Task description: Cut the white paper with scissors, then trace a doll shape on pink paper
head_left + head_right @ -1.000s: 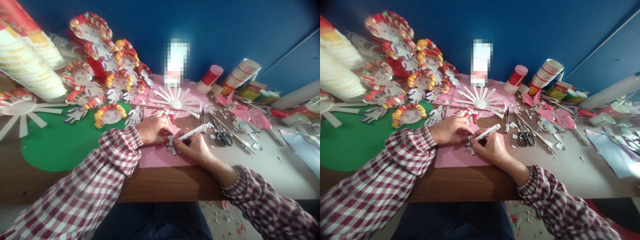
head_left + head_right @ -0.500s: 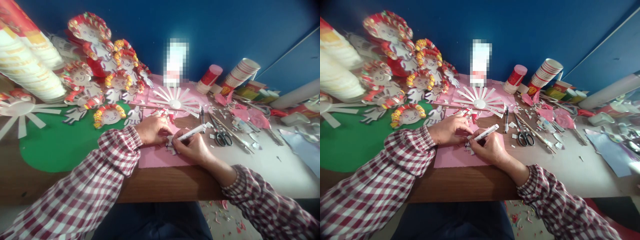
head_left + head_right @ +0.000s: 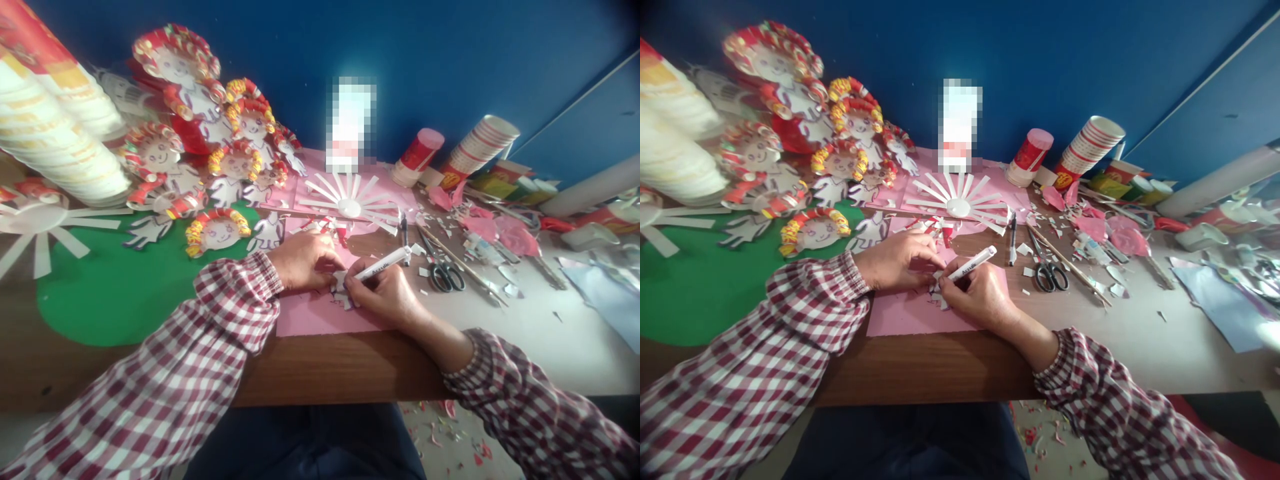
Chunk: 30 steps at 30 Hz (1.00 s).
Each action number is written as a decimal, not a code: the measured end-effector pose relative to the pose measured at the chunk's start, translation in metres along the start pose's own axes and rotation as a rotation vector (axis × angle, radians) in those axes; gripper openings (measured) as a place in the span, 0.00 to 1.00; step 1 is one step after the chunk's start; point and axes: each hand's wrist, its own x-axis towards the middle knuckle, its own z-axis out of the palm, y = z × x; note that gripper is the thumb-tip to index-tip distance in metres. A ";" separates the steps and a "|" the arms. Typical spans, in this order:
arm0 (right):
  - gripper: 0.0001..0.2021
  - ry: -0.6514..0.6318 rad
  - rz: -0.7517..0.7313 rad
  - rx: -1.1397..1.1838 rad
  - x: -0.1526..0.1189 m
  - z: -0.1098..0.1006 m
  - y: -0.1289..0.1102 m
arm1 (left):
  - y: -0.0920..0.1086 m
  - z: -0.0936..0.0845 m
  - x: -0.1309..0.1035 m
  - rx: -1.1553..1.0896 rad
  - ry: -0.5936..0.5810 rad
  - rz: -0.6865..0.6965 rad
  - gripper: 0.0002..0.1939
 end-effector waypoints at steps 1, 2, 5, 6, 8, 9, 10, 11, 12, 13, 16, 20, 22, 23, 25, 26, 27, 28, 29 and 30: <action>0.06 0.005 0.003 -0.013 0.000 0.000 0.000 | 0.000 0.000 0.000 -0.002 0.000 -0.001 0.11; 0.07 0.012 0.008 -0.030 0.000 0.000 0.001 | 0.000 0.000 0.000 -0.001 0.001 -0.004 0.11; 0.08 0.027 0.019 -0.059 0.000 0.000 0.003 | 0.000 0.001 -0.001 0.011 0.003 -0.018 0.11; 0.08 0.030 0.020 -0.061 0.000 0.000 0.004 | 0.000 0.001 -0.001 0.014 0.004 -0.021 0.11; 0.08 0.033 0.020 -0.064 -0.001 0.000 0.006 | 0.000 0.001 -0.001 0.018 0.002 -0.017 0.11; 0.08 0.033 0.020 -0.064 -0.001 0.000 0.006 | 0.000 0.001 -0.001 0.019 0.003 -0.011 0.11; 0.07 0.032 0.019 -0.061 -0.001 0.001 0.006 | 0.000 0.001 0.000 0.020 0.005 -0.004 0.10; 0.06 0.027 0.017 -0.053 -0.001 0.001 0.006 | 0.000 0.001 0.000 0.020 0.007 0.002 0.10; 0.06 0.024 0.013 -0.040 -0.001 0.001 0.006 | 0.000 0.002 0.000 0.021 0.011 0.005 0.10; 0.05 0.021 0.005 -0.026 -0.001 0.001 0.006 | 0.000 0.002 0.000 0.022 0.016 0.004 0.10; 0.05 0.021 -0.009 0.002 0.000 0.002 0.004 | 0.000 0.002 0.000 0.023 0.020 -0.001 0.10; 0.06 0.026 0.021 -0.036 0.000 0.001 0.003 | -0.001 0.002 0.000 0.017 0.021 0.036 0.10; 0.07 0.033 0.030 -0.049 0.000 0.000 0.003 | -0.002 0.003 0.000 0.022 0.026 0.048 0.10; 0.08 0.035 0.030 -0.047 0.000 0.000 0.004 | -0.002 0.003 0.000 0.026 0.028 0.047 0.10; 0.08 0.032 0.023 -0.026 0.000 0.001 0.004 | -0.003 0.004 0.000 0.033 0.027 0.035 0.10; 0.07 0.028 0.021 -0.010 0.000 0.001 0.003 | -0.003 0.004 0.000 0.035 0.026 0.027 0.10; 0.07 0.024 0.021 0.006 0.000 0.001 0.003 | -0.004 0.005 0.000 0.036 0.025 0.022 0.10; 0.07 0.020 0.022 0.014 0.000 0.001 0.002 | -0.004 0.005 0.000 0.034 0.023 0.019 0.10; 0.07 0.023 0.025 0.013 0.000 0.001 0.001 | -0.004 0.005 -0.001 0.032 0.024 0.020 0.10; 0.07 0.030 0.028 0.002 0.000 0.001 0.000 | -0.004 0.005 -0.001 0.029 0.025 0.023 0.10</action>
